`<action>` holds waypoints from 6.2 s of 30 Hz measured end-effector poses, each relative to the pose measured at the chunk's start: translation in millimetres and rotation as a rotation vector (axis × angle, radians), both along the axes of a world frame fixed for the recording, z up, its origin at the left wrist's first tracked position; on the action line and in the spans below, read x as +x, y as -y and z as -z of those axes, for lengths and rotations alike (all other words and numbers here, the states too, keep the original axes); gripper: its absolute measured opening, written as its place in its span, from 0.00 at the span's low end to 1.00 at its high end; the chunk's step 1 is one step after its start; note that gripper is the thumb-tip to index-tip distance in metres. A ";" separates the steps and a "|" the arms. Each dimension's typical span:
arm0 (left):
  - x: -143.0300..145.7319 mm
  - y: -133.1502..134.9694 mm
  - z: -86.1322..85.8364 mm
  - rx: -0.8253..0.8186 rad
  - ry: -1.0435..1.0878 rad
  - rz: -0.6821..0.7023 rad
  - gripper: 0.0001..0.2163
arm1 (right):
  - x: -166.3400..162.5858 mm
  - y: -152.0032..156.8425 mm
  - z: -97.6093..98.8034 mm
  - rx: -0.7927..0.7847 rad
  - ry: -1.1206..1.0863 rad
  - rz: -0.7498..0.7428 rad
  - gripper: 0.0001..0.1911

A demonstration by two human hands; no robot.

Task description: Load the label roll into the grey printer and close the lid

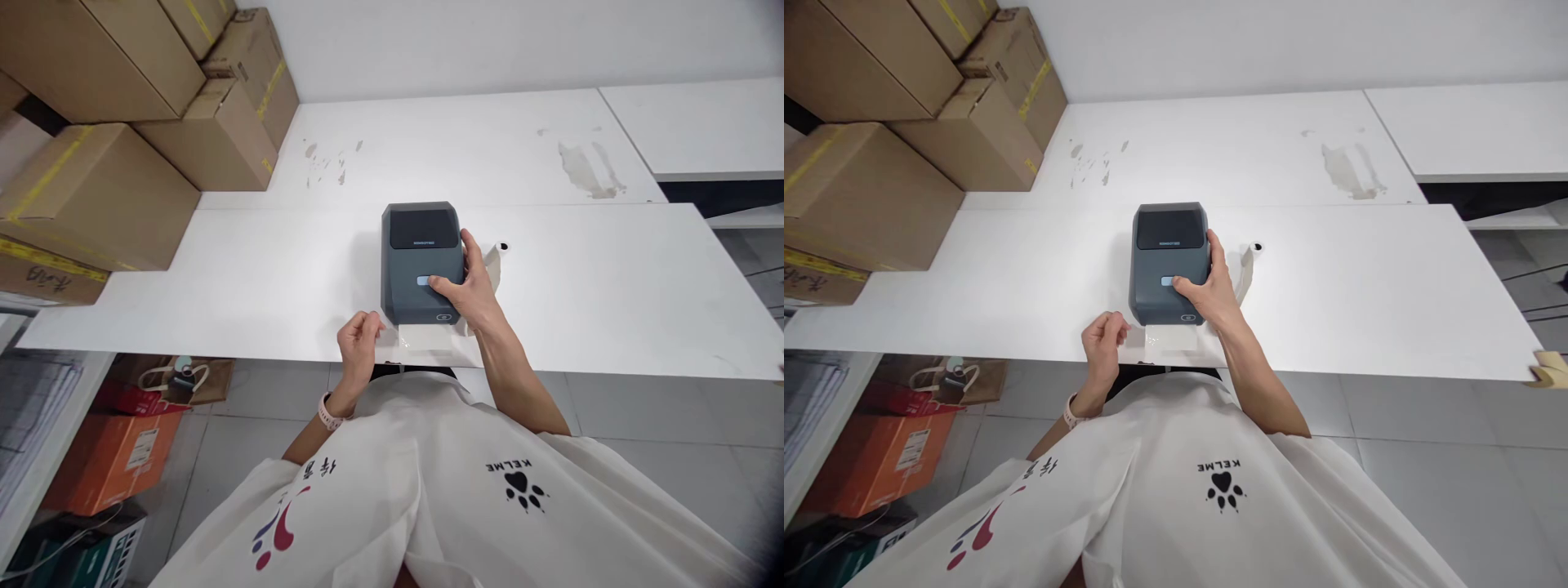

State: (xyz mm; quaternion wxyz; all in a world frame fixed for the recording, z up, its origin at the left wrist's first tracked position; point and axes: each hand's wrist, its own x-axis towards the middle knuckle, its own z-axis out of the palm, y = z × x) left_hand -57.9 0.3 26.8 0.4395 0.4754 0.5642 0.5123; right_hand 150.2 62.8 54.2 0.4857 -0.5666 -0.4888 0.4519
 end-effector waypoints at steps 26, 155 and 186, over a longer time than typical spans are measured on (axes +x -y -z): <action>10.0 -65.0 -25.5 0.232 -0.144 0.069 0.23 | 17.7 -16.0 -12.3 0.392 0.135 0.054 0.39; 10.8 -122.0 5.0 -0.196 -0.108 0.255 0.28 | 11.1 50.7 22.1 0.504 0.793 -0.334 0.16; 13.8 -23.7 1.8 -0.217 -0.007 0.330 0.49 | 63.9 25.9 -24.4 0.373 0.353 -0.454 0.28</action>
